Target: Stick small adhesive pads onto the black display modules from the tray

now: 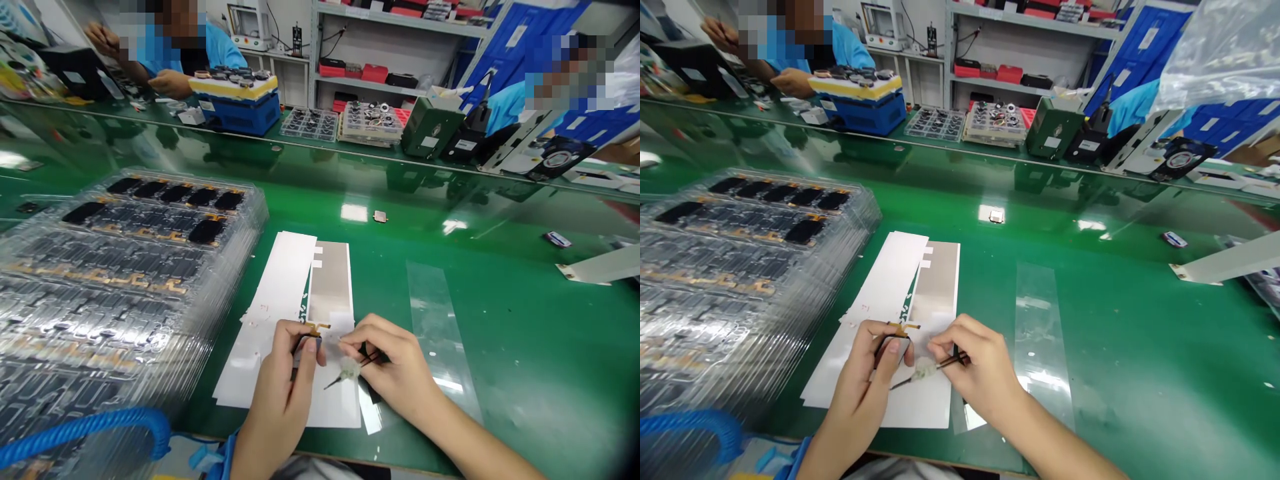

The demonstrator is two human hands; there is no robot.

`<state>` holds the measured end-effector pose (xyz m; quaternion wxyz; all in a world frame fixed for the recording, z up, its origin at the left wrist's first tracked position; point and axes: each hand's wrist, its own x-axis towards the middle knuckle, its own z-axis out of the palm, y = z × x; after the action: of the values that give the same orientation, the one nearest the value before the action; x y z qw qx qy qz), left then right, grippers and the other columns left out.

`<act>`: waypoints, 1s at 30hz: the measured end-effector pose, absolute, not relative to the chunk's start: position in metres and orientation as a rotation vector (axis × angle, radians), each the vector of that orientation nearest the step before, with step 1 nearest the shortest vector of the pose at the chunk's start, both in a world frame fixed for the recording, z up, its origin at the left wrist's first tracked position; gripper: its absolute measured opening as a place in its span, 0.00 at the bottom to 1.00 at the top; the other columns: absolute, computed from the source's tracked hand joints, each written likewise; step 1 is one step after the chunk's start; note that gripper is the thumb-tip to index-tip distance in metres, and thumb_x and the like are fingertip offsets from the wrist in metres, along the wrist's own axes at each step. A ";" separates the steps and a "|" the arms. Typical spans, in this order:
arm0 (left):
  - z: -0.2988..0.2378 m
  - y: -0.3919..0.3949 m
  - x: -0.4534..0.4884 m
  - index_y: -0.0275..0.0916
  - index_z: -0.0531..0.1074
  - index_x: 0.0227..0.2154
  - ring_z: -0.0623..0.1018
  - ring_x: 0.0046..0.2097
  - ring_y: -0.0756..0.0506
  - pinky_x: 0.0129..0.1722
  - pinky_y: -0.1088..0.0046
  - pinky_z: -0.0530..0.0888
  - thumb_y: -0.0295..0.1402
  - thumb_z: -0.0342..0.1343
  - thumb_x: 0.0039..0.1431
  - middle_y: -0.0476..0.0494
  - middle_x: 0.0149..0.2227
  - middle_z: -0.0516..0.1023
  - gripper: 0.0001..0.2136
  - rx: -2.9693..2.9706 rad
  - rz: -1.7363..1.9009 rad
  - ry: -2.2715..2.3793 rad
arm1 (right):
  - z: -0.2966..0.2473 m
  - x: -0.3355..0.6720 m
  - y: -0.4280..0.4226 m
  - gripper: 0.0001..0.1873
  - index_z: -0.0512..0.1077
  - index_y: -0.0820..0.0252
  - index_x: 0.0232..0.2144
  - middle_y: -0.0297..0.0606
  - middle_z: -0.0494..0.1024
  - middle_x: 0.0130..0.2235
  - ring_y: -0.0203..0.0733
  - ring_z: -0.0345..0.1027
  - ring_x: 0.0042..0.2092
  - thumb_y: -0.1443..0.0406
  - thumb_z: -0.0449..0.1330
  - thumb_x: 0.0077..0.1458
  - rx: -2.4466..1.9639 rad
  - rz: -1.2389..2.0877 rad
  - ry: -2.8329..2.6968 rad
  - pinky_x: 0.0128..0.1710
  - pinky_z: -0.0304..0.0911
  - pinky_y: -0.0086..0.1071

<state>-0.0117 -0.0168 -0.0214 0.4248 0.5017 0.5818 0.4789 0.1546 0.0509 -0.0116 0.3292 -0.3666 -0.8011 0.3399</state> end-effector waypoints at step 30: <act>-0.017 -0.024 -0.015 0.44 0.59 0.38 0.63 0.29 0.50 0.30 0.73 0.60 0.43 0.44 0.71 0.55 0.26 0.63 0.09 1.107 1.192 1.262 | -0.002 0.158 0.058 0.09 0.78 0.61 0.29 0.35 0.71 0.29 0.33 0.60 0.29 0.64 0.59 0.56 -1.015 1.665 -1.702 0.26 0.54 0.28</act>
<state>-0.0149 -0.0239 -0.0172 0.5153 0.4609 0.5254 0.4960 0.1583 0.0582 -0.0017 0.2732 -0.3771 -0.6327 0.6187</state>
